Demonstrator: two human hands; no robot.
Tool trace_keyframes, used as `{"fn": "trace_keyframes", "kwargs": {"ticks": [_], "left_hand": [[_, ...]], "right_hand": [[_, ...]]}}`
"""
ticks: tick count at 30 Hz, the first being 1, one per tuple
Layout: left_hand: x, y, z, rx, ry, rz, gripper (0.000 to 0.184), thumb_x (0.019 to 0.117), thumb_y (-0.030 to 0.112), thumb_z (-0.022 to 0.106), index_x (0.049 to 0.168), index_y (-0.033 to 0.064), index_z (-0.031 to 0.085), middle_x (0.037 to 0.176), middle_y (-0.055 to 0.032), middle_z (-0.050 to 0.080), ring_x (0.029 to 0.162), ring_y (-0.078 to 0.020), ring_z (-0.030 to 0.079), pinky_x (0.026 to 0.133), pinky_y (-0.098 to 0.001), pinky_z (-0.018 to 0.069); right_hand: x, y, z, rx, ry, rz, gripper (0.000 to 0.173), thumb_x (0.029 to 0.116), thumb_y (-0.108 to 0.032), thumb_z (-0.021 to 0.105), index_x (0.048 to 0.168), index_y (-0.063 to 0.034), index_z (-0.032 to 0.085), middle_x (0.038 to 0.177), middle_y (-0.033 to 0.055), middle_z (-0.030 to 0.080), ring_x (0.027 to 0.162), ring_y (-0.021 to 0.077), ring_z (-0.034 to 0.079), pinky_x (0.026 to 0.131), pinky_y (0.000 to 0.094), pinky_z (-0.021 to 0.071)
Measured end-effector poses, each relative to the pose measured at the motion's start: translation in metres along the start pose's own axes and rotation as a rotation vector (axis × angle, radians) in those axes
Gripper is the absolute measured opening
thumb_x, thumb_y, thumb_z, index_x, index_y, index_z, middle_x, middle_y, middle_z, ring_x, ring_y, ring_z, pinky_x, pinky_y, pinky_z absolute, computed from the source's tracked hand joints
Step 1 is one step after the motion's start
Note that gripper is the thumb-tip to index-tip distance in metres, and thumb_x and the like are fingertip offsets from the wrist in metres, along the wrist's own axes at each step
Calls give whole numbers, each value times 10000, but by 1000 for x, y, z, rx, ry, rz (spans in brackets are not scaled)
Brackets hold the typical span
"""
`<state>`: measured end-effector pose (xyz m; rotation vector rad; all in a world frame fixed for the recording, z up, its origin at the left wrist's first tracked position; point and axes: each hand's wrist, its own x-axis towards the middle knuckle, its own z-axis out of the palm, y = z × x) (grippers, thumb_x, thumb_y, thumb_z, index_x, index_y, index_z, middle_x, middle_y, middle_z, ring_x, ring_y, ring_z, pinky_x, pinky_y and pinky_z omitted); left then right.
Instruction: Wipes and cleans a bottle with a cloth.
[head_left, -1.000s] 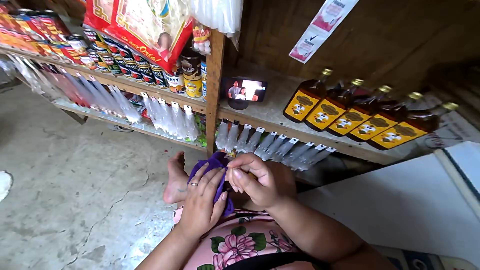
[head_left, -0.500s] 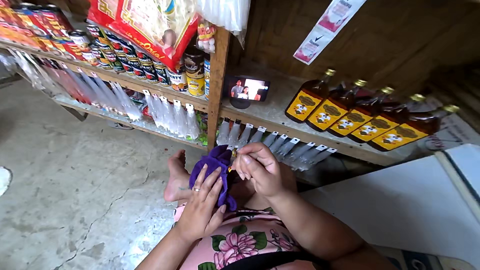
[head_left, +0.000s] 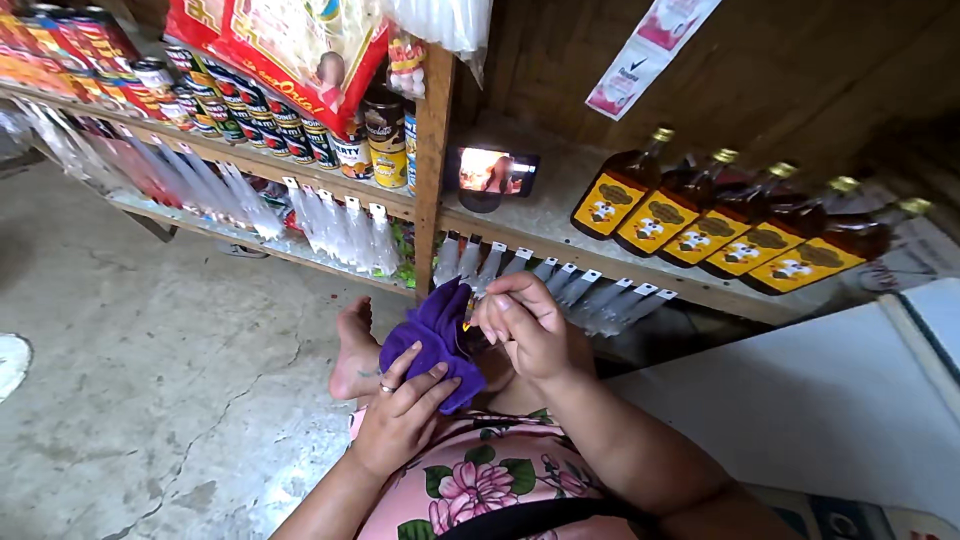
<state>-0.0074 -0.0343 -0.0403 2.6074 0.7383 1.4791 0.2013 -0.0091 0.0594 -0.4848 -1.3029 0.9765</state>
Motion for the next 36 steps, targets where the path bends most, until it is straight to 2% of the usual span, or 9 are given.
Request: {"fn": "trace_keyframes", "kwargs": {"ticks": [3, 9, 11, 14, 19, 23, 26, 32, 36], "left_hand": [[0, -1, 0, -27, 2, 2, 249, 1022, 190, 540, 1233, 181, 673, 1291, -27, 637, 1394, -245, 460, 1228, -401, 291], [10, -6, -2, -164, -50, -131, 388, 1062, 367, 450, 1370, 160, 566, 1496, -84, 523, 1470, -278, 397, 1240, -488, 287], [19, -9, -4, -203, -73, -161, 433, 1080, 391, 393, 1382, 129, 558, 1476, -109, 545, 1450, -287, 425, 1226, -496, 307], [38, -13, -8, -251, -103, -194, 442, 1086, 329, 368, 1380, 59, 556, 1386, -122, 617, 1406, -268, 483, 1192, -474, 371], [66, -21, -14, -341, -199, -239, 459, 1093, 320, 346, 1193, 16, 675, 1228, -123, 693, 1258, -184, 602, 1098, -407, 459], [84, -33, -15, -486, -344, -325, 444, 1056, 312, 412, 932, 38, 739, 1041, -59, 732, 1082, -94, 658, 973, -346, 521], [97, -40, -18, -577, -474, -384, 430, 1032, 311, 440, 887, 52, 750, 1001, -11, 728, 1015, -19, 646, 934, -270, 521], [115, -43, -22, -627, -703, -637, 380, 1040, 300, 431, 926, 113, 741, 906, 66, 683, 881, 24, 609, 843, -248, 509], [118, -47, -25, -650, -775, -865, 408, 1077, 269, 363, 1106, 65, 715, 981, 11, 683, 920, -22, 614, 891, -284, 507]], "right_hand": [[0, -1, 0, -1, 0, 4, 183, 1033, -150, 531, 1139, -173, 677, 668, -42, 552, 591, 38, 549, 623, 223, 514], [-1, -2, 6, -3, -29, -13, 164, 1044, -180, 537, 1134, -170, 674, 680, -41, 565, 603, 24, 547, 621, 208, 500], [-2, -2, 9, 3, -53, -22, 159, 1046, -187, 536, 1128, -163, 671, 668, -44, 558, 601, 25, 546, 642, 221, 510], [-6, -2, 12, -7, -96, -30, 166, 1052, -191, 529, 1134, -156, 669, 680, -40, 569, 614, 20, 551, 654, 220, 510], [-13, -1, 15, -32, -152, -75, 181, 1065, -225, 511, 1121, -156, 670, 707, -44, 582, 639, 4, 551, 645, 200, 497], [-16, -1, 15, -46, -175, -101, 180, 1063, -209, 508, 1111, -138, 667, 717, -40, 590, 645, 1, 553, 642, 199, 497], [-18, -2, 16, -78, -197, -116, 197, 1064, -212, 500, 1106, -121, 670, 734, -37, 600, 671, 0, 563, 662, 204, 502], [-20, -3, 19, -84, -230, -126, 186, 1064, -181, 506, 1124, -103, 665, 832, -11, 651, 706, -13, 575, 672, 182, 504], [-23, -6, 23, -105, -279, -132, 192, 1058, -145, 503, 1129, -53, 656, 884, 24, 675, 727, -16, 583, 684, 173, 509]]}}
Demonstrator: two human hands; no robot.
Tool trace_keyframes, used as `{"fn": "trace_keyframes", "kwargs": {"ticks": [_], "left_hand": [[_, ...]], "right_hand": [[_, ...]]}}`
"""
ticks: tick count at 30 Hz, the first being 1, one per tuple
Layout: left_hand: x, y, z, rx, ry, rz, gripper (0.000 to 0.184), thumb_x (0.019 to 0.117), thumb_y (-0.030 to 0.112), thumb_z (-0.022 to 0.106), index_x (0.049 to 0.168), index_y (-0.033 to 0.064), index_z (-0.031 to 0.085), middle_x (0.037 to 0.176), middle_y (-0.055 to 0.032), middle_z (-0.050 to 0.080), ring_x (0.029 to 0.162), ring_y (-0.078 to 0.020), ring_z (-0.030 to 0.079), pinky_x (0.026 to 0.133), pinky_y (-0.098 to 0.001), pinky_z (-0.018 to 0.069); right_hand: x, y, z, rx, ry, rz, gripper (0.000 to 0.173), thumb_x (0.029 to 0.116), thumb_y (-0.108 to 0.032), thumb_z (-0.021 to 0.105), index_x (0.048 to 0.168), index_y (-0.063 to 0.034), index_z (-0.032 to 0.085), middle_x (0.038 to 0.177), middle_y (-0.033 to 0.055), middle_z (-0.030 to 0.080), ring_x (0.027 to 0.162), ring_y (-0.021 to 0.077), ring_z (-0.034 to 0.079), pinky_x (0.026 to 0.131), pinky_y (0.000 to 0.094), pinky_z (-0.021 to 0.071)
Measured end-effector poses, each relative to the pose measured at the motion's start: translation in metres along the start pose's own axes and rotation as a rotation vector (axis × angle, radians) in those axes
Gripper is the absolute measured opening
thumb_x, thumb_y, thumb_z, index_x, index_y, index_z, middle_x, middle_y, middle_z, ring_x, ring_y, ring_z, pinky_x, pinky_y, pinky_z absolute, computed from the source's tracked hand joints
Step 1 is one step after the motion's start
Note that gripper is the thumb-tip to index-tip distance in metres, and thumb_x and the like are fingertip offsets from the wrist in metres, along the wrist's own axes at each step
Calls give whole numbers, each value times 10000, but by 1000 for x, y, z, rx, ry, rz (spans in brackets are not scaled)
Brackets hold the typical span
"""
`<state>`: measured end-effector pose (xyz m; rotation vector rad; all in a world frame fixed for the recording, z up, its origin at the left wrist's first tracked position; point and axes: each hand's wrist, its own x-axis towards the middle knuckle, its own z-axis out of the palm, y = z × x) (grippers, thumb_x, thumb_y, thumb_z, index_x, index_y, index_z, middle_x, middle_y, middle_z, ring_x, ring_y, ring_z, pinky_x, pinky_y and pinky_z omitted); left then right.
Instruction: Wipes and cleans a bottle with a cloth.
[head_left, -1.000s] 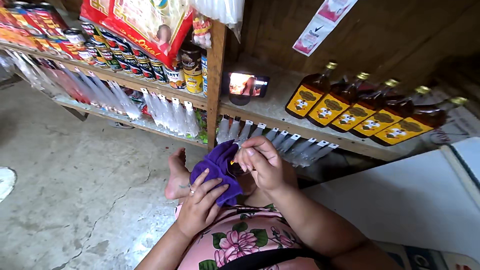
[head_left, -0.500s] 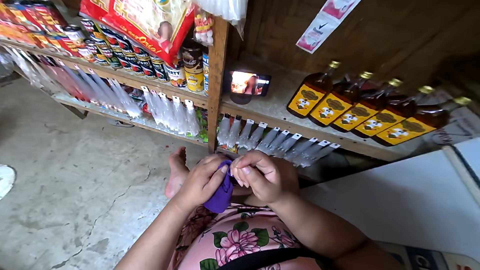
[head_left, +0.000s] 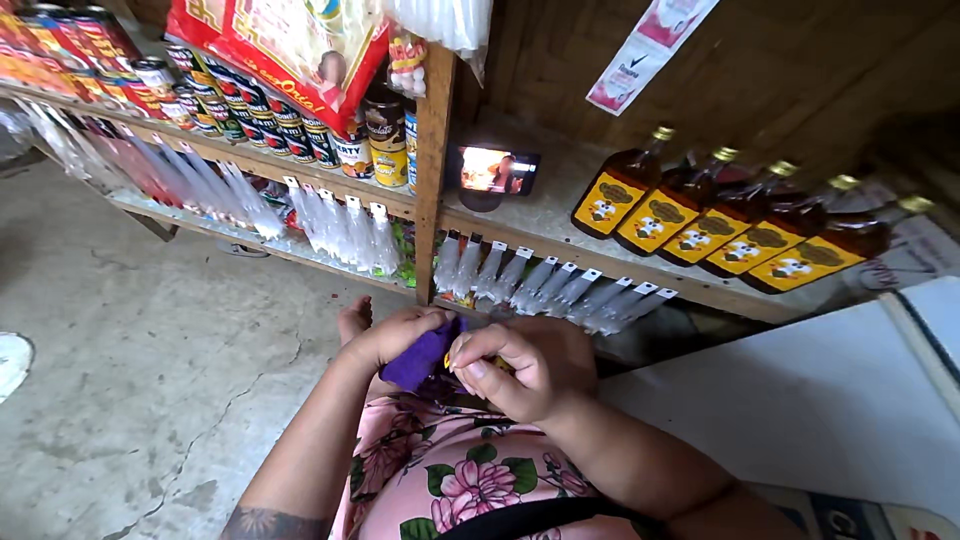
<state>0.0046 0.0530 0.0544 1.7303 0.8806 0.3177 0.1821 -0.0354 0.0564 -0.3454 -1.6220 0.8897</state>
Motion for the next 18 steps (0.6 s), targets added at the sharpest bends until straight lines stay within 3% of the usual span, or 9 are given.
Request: {"fn": "trace_keyframes", "kwargs": {"ticks": [4, 8, 11, 13, 17, 18], "left_hand": [[3, -28, 0, -195, 49, -97, 306, 1086, 201, 386, 1046, 92, 670, 862, 70, 652, 815, 21, 622, 787, -198, 531], [16, -101, -4, -235, 105, -71, 228, 1047, 167, 488, 1088, 58, 684, 927, 32, 671, 866, -4, 625, 839, -230, 528], [13, -134, 0, -470, 266, 18, 168, 1027, 178, 496, 989, 135, 654, 817, 101, 668, 789, 20, 642, 759, -198, 553], [14, -149, 3, -547, 429, 59, 145, 976, 197, 583, 1074, 98, 623, 852, 69, 654, 809, -9, 640, 763, -224, 552], [13, -163, 9, -571, 553, 139, 257, 962, 188, 588, 1197, 83, 593, 932, 25, 667, 863, -40, 650, 798, -269, 561], [13, -165, 10, -596, 548, 170, 208, 972, 185, 557, 1158, 103, 597, 901, 37, 665, 843, -35, 650, 779, -261, 562]], "right_hand": [[2, -2, 2, 24, -69, -9, 194, 1052, -128, 501, 1135, -17, 636, 865, 44, 663, 716, -15, 570, 674, 163, 494], [6, 1, 3, 85, -66, 11, 195, 1062, -149, 507, 1162, -40, 634, 804, 12, 635, 691, -27, 552, 656, 157, 487], [13, 6, 3, 81, -37, 27, 195, 1066, -174, 508, 1167, -71, 639, 759, -4, 623, 683, -8, 576, 673, 190, 519], [21, 8, 5, 92, -21, 48, 186, 1067, -186, 507, 1159, -85, 633, 708, -1, 586, 654, 27, 580, 678, 232, 539], [35, 16, 11, 61, 19, 51, 215, 1068, -193, 495, 1194, -73, 621, 703, 8, 581, 639, 57, 592, 679, 267, 561], [37, 16, 13, 39, 31, 65, 217, 1064, -181, 495, 1208, -72, 616, 719, 12, 588, 646, 62, 599, 683, 271, 568]]}}
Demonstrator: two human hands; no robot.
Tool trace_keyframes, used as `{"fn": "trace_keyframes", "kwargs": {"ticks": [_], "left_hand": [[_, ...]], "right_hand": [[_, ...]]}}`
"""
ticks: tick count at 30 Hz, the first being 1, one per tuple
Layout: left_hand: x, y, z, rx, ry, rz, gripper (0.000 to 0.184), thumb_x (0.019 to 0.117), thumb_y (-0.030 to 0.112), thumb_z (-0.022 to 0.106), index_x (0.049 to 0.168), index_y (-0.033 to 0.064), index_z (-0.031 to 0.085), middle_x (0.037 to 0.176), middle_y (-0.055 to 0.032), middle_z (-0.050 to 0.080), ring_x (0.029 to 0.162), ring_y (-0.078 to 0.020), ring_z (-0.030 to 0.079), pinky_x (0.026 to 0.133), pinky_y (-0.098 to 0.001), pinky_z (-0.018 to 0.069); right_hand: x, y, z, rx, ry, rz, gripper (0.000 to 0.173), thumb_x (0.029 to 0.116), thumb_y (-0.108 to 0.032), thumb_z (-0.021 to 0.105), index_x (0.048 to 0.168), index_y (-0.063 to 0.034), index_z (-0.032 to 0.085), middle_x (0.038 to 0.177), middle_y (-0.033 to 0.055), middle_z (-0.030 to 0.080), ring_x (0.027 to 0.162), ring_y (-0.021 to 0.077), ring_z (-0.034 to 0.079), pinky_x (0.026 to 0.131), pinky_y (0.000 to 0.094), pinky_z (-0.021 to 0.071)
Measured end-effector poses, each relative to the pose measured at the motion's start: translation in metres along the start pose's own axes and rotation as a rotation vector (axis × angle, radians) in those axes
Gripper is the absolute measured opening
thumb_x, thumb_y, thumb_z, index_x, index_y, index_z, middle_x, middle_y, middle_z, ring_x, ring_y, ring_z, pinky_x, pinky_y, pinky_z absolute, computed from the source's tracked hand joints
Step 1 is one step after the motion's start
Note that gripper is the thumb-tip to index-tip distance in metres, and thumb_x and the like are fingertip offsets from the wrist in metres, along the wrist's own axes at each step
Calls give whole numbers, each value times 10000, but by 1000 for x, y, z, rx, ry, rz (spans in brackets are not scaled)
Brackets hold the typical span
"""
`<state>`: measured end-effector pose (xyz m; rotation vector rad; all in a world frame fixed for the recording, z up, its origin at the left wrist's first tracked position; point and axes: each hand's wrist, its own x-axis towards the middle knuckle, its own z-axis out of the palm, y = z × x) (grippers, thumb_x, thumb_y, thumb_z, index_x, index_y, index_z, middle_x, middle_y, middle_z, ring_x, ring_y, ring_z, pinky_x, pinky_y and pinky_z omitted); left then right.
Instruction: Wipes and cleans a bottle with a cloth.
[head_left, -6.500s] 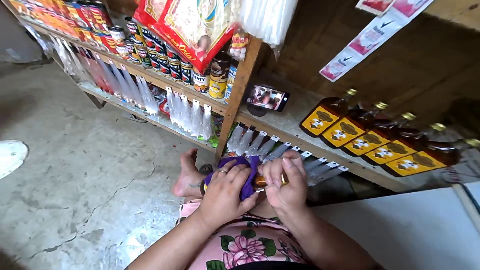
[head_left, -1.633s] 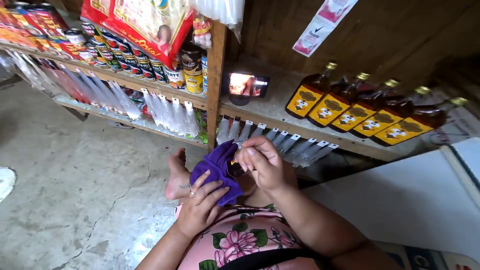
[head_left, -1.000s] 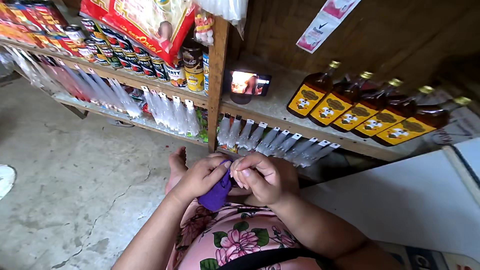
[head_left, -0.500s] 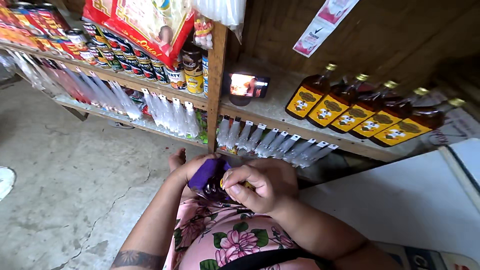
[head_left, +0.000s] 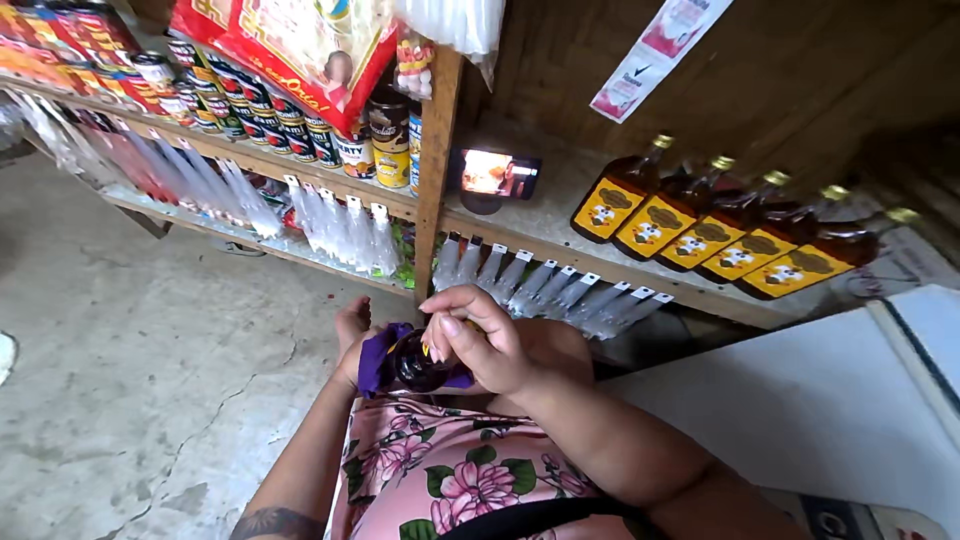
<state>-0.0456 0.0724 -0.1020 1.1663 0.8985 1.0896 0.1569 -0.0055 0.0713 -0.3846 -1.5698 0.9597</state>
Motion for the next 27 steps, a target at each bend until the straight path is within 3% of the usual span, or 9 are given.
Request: {"fn": "trace_keyframes", "kwargs": {"ticks": [3, 7, 14, 17, 19, 23, 27], "left_hand": [[-8, -1, 1, -68, -57, 10, 214, 1039, 198, 448, 1057, 100, 637, 856, 52, 683, 821, -20, 660, 777, -234, 564], [-6, -11, -5, -4, -37, 75, 322, 1004, 350, 526, 1192, 98, 598, 943, 33, 669, 888, -36, 647, 815, -268, 552], [0, -23, -8, 82, 24, 75, 445, 953, 374, 563, 1281, 73, 553, 1013, -1, 659, 944, -52, 630, 860, -303, 542], [-1, -22, -7, 103, 3, 98, 403, 987, 389, 533, 1202, 54, 601, 971, 0, 667, 923, -51, 635, 854, -292, 542], [-4, -19, -7, 98, -30, 122, 479, 999, 500, 505, 1192, 76, 618, 983, 15, 678, 949, -44, 640, 883, -293, 542], [-14, -7, 7, 80, -14, 149, 440, 1042, 436, 374, 993, 131, 688, 865, 53, 698, 862, -41, 660, 828, -288, 557], [-32, 5, 25, 131, 119, 151, 438, 1059, 233, 283, 1031, 30, 670, 915, 20, 706, 909, -32, 663, 888, -277, 553]], "right_hand": [[2, -5, 5, -61, 50, 69, 229, 1049, -141, 488, 1227, -57, 604, 740, 19, 589, 676, 80, 612, 706, 285, 572], [-5, -12, 7, -47, 82, 187, 249, 1038, -134, 501, 1259, -57, 584, 774, 12, 606, 740, 91, 638, 774, 298, 575], [-14, -16, -7, 84, 157, 351, 255, 1033, -258, 562, 1247, -133, 622, 842, -3, 654, 839, 103, 659, 856, 310, 561], [-17, -18, -13, 120, 244, 443, 239, 989, -326, 629, 1155, -158, 669, 855, -3, 678, 874, 103, 664, 875, 307, 550], [-20, -19, -16, 155, 347, 480, 211, 963, -363, 669, 1042, -169, 695, 870, -1, 692, 898, 112, 671, 885, 317, 551], [-21, -19, -13, 233, 608, 443, 293, 1019, -327, 536, 779, -183, 625, 793, -14, 636, 874, 138, 647, 900, 358, 536], [-14, -16, -17, 308, 729, 350, 398, 995, -293, 468, 616, -196, 543, 567, -49, 531, 574, 102, 579, 642, 289, 529]]}}
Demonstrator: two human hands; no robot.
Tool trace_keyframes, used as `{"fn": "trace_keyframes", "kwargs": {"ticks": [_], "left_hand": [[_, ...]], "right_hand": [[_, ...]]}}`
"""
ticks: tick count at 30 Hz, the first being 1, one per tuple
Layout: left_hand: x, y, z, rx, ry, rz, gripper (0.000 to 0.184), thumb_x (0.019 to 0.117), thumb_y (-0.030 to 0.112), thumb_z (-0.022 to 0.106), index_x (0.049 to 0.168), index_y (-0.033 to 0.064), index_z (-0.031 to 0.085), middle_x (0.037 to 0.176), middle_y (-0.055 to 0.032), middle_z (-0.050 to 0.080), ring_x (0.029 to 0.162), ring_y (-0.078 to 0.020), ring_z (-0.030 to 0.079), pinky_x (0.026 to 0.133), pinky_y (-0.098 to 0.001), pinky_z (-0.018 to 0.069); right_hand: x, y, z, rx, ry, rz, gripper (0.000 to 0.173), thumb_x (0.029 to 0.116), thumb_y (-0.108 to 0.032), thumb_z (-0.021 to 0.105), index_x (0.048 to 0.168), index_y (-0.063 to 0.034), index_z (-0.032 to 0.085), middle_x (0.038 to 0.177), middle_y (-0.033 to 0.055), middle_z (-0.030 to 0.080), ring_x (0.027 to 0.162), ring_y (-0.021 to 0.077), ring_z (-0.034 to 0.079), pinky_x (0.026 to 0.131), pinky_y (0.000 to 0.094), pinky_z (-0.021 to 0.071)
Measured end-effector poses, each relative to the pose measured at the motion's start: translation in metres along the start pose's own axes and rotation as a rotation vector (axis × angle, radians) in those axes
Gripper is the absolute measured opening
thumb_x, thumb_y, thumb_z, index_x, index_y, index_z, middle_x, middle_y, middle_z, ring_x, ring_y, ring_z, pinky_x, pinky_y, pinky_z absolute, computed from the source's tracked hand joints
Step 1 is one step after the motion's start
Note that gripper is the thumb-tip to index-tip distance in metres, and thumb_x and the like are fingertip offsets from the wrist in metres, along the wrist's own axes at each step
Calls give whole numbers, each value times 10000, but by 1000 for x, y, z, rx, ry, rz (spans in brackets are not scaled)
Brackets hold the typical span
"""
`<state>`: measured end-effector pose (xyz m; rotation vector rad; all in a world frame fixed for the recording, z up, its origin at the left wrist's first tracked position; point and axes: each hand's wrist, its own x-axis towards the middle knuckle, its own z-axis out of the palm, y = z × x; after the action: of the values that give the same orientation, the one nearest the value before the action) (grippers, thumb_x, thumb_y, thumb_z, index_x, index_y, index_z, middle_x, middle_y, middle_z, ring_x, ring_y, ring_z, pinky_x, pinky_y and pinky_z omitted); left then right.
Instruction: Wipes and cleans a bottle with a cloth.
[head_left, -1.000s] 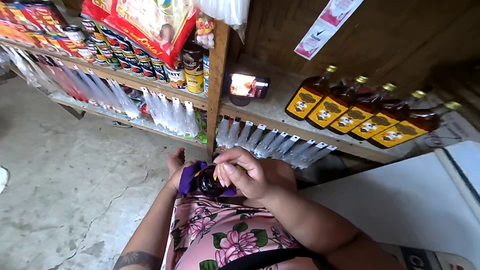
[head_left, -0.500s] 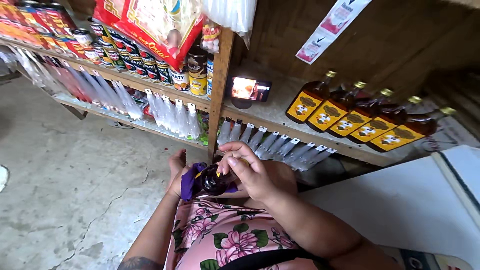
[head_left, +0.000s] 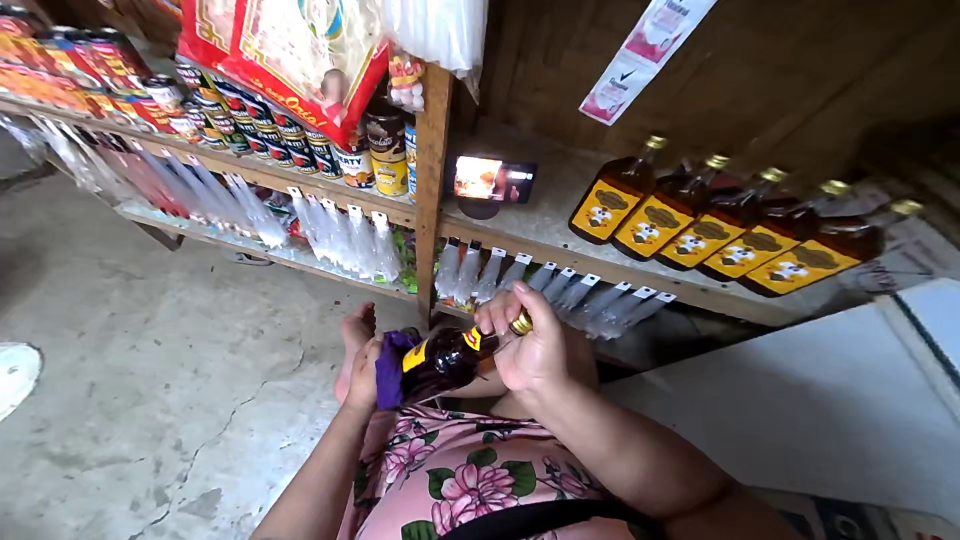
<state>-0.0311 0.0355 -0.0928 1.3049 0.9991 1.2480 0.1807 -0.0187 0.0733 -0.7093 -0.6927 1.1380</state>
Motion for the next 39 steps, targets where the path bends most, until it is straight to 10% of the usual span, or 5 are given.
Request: {"fn": "trace_keyframes", "kwargs": {"ticks": [16, 20, 30, 39], "left_hand": [[-15, 72, 51, 176, -9, 557, 515, 1119, 325, 289, 1104, 23, 705, 1159, -60, 725, 1254, -146, 584, 1153, -368, 389], [-15, 80, 61, 204, -21, 663, 484, 1122, 321, 303, 1058, 65, 709, 1134, -26, 728, 1210, -115, 606, 1143, -363, 395], [-14, 118, 80, 338, -60, 729, 427, 1117, 274, 321, 1071, 48, 680, 1116, -39, 725, 1156, -72, 630, 1161, -353, 362], [-15, 139, 97, 247, -92, 756, 479, 1122, 311, 306, 1076, 6, 673, 1087, -62, 694, 1101, -70, 621, 1010, -261, 483]], "right_hand": [[12, 14, -10, 26, -637, -263, 456, 1050, -405, 510, 708, -125, 620, 592, -26, 596, 586, 94, 627, 716, 321, 584], [12, 17, -12, 35, -651, -243, 317, 1054, -401, 524, 934, -139, 655, 624, -24, 609, 605, 92, 636, 736, 331, 590], [4, 4, -3, -564, -390, -485, 329, 1062, -215, 392, 1225, -45, 622, 1306, 95, 598, 1279, 183, 526, 1076, 388, 444], [-4, 4, 0, -705, -326, -535, 354, 1064, -230, 394, 1306, -71, 599, 1462, 131, 502, 1417, 234, 423, 1157, 449, 376]]}}
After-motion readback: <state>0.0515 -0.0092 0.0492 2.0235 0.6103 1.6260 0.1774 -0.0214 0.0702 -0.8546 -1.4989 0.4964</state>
